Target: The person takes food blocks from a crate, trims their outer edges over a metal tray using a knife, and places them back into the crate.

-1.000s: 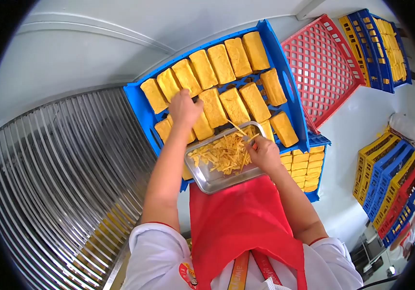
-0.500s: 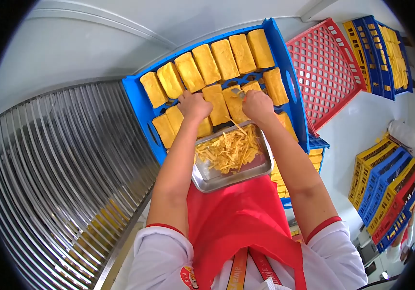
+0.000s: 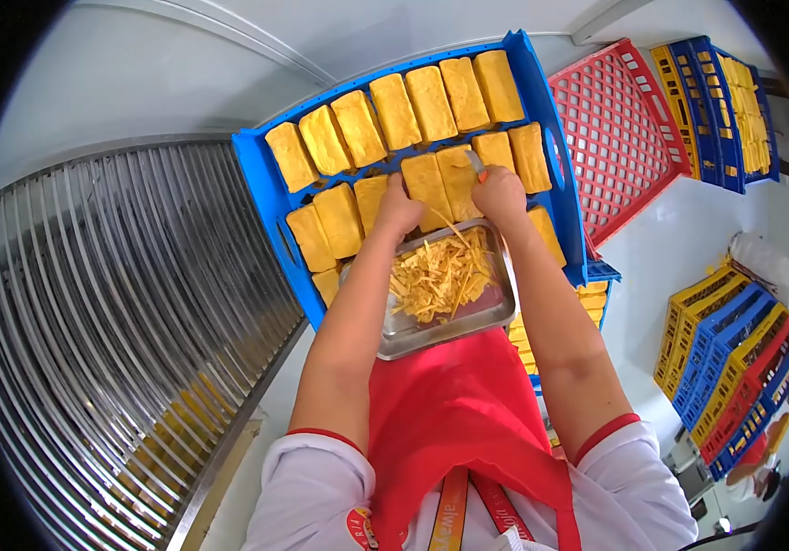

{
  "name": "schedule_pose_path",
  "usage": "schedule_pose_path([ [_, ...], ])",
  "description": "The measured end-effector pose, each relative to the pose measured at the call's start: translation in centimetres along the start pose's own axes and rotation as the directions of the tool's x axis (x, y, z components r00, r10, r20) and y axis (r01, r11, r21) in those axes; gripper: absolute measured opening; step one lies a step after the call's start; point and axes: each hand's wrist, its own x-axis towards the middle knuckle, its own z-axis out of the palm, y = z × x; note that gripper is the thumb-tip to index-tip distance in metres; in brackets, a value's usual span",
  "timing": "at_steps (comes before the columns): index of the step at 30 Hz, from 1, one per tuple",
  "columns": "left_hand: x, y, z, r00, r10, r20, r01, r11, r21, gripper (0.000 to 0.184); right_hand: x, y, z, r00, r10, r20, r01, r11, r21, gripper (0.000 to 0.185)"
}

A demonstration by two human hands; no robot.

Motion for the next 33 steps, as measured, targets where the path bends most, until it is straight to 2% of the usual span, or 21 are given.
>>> schedule_pose_path([
  [3, -0.1, 0.3, -0.8, 0.989, 0.113, -0.099, -0.115, 0.993, -0.015, 0.062, 0.3, -0.3, -0.8, 0.999, 0.003, -0.035, 0.001, 0.994, 0.111, 0.021],
  [5, -2.0, 1.7, -2.0, 0.942, 0.322, -0.093, -0.324, 0.946, -0.010, 0.063, -0.5, -0.8, -2.4, 0.990, -0.047, -0.130, 0.091, 0.931, 0.353, 0.022],
  [7, -6.0, 3.9, -2.9, 0.932, 0.350, -0.096, -0.354, 0.935, -0.032, 0.062, -3.5, -2.3, -5.5, 0.992, -0.010, -0.128, 0.064, 0.902, 0.427, 0.022],
  [9, -9.5, 4.0, -3.2, 0.883, 0.435, -0.176, -0.465, 0.863, -0.199, 0.060, -6.1, -2.3, -6.9, 0.964, -0.130, -0.232, 0.230, 0.845, 0.483, 0.016],
  [11, -12.3, 2.4, -3.6, 0.821, 0.524, -0.228, -0.560, 0.816, -0.142, 0.061, -9.7, -1.0, -7.0, 0.946, -0.210, -0.247, 0.311, 0.802, 0.510, 0.015],
  [13, -14.2, -0.5, -4.2, 0.486, 0.842, -0.236, -0.758, 0.540, 0.367, 0.057, -12.3, 1.3, -4.7, 0.920, -0.307, -0.244, 0.392, 0.702, 0.595, 0.024],
  [14, -15.0, -2.2, -4.3, 0.486, 0.841, -0.237, -0.757, 0.541, 0.366, 0.057, -13.7, 2.7, -3.6, 0.932, -0.312, -0.184, 0.360, 0.742, 0.566, 0.026],
  [15, -15.5, -3.3, -4.5, 0.417, 0.896, -0.151, -0.802, 0.441, 0.403, 0.061, -14.5, 3.4, -3.1, 0.941, -0.314, -0.129, 0.333, 0.778, 0.533, 0.028],
  [16, -15.2, -4.3, -4.6, 0.340, 0.938, -0.063, -0.839, 0.333, 0.431, 0.065, -14.3, 3.8, -2.3, 0.938, -0.318, -0.136, 0.341, 0.777, 0.529, 0.028],
  [18, -15.8, -4.4, -4.8, 0.335, 0.942, -0.039, -0.835, 0.315, 0.452, 0.066, -15.3, 4.1, -1.6, 0.888, -0.367, -0.275, 0.457, 0.656, 0.600, 0.028],
  [20, -15.5, -3.1, -5.0, 0.307, 0.952, -0.015, -0.832, 0.275, 0.482, 0.067, -14.9, 3.5, -2.6, 0.893, -0.348, -0.285, 0.449, 0.664, 0.597, 0.027],
  [22, -15.3, -1.2, -4.8, 0.522, 0.840, -0.150, -0.759, 0.537, 0.368, 0.066, -13.8, 2.4, -4.3, 0.936, -0.283, -0.209, 0.351, 0.713, 0.607, 0.021],
  [23, -14.4, -0.2, -4.6, 0.522, 0.840, -0.148, -0.759, 0.536, 0.368, 0.066, -12.7, 1.5, -5.0, 0.956, -0.234, -0.180, 0.294, 0.711, 0.639, 0.014],
  [25, -11.7, 2.4, -4.3, 0.560, 0.799, -0.220, -0.783, 0.597, 0.176, 0.062, -10.3, 0.1, -6.4, 0.986, -0.129, -0.101, 0.164, 0.776, 0.609, 0.013],
  [26, -10.8, 3.1, -4.0, 0.553, 0.804, -0.216, -0.788, 0.590, 0.177, 0.062, -9.0, -0.1, -6.6, 0.986, -0.140, -0.087, 0.165, 0.805, 0.570, 0.014],
  [27, -10.0, 3.7, -3.6, 0.699, 0.682, -0.214, -0.682, 0.726, 0.084, 0.056, -7.5, -0.1, -6.5, 0.986, -0.150, -0.071, 0.165, 0.832, 0.529, 0.016],
  [28, -9.2, 4.0, -3.2, 0.823, 0.534, -0.193, -0.546, 0.838, -0.008, 0.051, -5.2, 1.4, -4.1, 0.956, -0.234, -0.176, 0.293, 0.776, 0.559, 0.019],
  [29, -8.0, 3.8, -2.7, 0.822, 0.536, -0.191, -0.548, 0.837, -0.008, 0.051, -4.0, 1.8, -3.3, 0.956, -0.232, -0.179, 0.293, 0.776, 0.559, 0.019],
  [31, -5.6, 2.8, -1.6, 0.889, 0.427, -0.164, -0.361, 0.875, 0.322, 0.053, -2.2, 2.2, -2.6, 0.994, -0.111, -0.021, 0.105, 0.839, 0.533, 0.024],
  [32, -4.8, 2.7, -1.3, 0.929, 0.352, -0.110, -0.298, 0.892, 0.340, 0.051, -1.5, 2.4, -2.5, 0.986, -0.073, 0.147, -0.004, 0.886, 0.464, 0.031],
  [33, -4.4, 2.4, -0.9, 0.929, 0.353, -0.114, -0.296, 0.891, 0.344, 0.051, -1.1, 2.6, -2.3, 0.986, -0.077, 0.148, -0.001, 0.884, 0.468, 0.031],
])
